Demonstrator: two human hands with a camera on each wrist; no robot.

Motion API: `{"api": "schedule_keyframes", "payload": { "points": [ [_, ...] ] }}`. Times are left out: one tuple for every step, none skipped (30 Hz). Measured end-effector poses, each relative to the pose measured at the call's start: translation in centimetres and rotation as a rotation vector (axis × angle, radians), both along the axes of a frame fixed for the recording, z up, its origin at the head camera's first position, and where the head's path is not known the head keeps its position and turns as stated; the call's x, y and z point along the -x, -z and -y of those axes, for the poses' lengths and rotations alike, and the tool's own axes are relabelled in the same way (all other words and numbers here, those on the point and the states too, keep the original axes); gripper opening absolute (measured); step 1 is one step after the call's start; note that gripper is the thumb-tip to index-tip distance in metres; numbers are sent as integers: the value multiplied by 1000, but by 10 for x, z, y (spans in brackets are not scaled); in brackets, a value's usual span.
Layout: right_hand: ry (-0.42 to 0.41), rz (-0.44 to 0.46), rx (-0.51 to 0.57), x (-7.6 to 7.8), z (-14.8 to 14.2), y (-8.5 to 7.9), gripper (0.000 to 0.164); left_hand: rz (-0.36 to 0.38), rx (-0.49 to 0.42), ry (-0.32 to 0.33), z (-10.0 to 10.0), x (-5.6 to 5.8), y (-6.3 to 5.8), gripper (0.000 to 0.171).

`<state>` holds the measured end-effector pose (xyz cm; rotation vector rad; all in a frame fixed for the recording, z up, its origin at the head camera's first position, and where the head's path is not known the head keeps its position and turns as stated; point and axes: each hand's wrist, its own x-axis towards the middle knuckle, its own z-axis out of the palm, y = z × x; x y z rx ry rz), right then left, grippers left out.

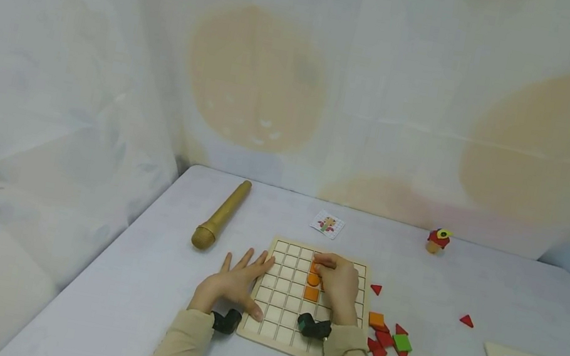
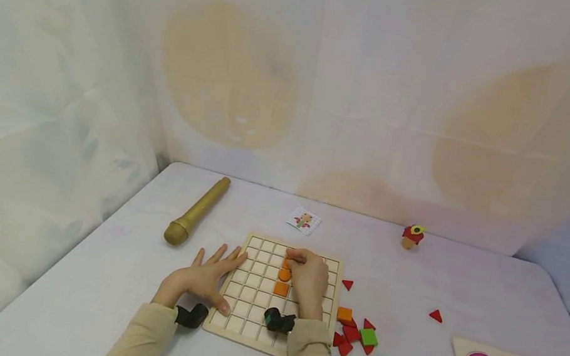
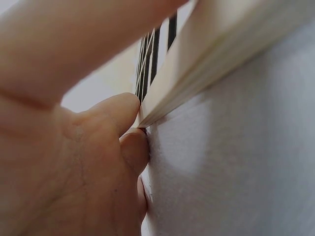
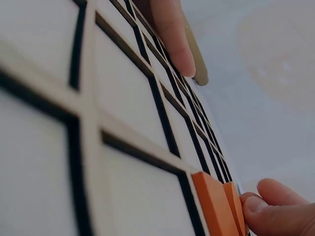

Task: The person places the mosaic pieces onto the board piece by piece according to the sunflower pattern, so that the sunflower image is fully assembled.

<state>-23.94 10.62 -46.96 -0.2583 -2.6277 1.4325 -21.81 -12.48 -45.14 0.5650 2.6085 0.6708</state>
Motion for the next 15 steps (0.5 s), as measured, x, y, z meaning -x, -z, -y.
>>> {"api": "schedule_keyframes", "payload": {
  "points": [
    [-5, 7, 7, -1, 0, -1, 18, 1, 0, 1, 0, 0, 0, 121],
    [-12, 15, 17, -1, -1, -1, 20, 2, -1, 1, 0, 0, 0, 121],
    [-22, 24, 24, -2, -1, -2, 23, 2, -1, 2, 0, 0, 0, 121],
    [-30, 36, 37, -2, -2, -3, 27, 2, -1, 3, 0, 0, 0, 121],
    [-42, 50, 55, -2, -2, -4, 32, 4, -2, 3, 0, 0, -1, 122],
    [-55, 63, 76, -3, -2, -4, 37, 2, 1, 3, 0, 0, -1, 122],
    [-68, 74, 90, -3, -3, -5, 42, 0, 2, 2, 0, 0, -1, 122],
    [-81, 80, 99, -3, -3, -5, 47, -2, 3, 1, 0, 0, -1, 122],
    [-92, 85, 101, -4, -3, -5, 50, -4, 4, 0, 0, 0, -1, 123],
    [-101, 88, 104, -4, -3, -5, 51, -2, 4, -2, 0, 1, -1, 123],
    [-109, 86, 103, -4, -3, -5, 52, -2, 3, -2, 0, 1, -1, 123],
    [-115, 80, 92, -5, -4, -5, 52, -2, 4, -2, 0, 1, 0, 123],
    [-123, 71, 89, -5, -4, -5, 51, -1, 4, -2, 1, 1, 0, 123],
    [-130, 61, 92, -6, -4, -4, 51, 1, 3, -2, 1, 1, 0, 123],
    [-137, 57, 116, -6, -5, -4, 50, 2, 4, -4, 1, 0, 1, 123]
  ]
}}
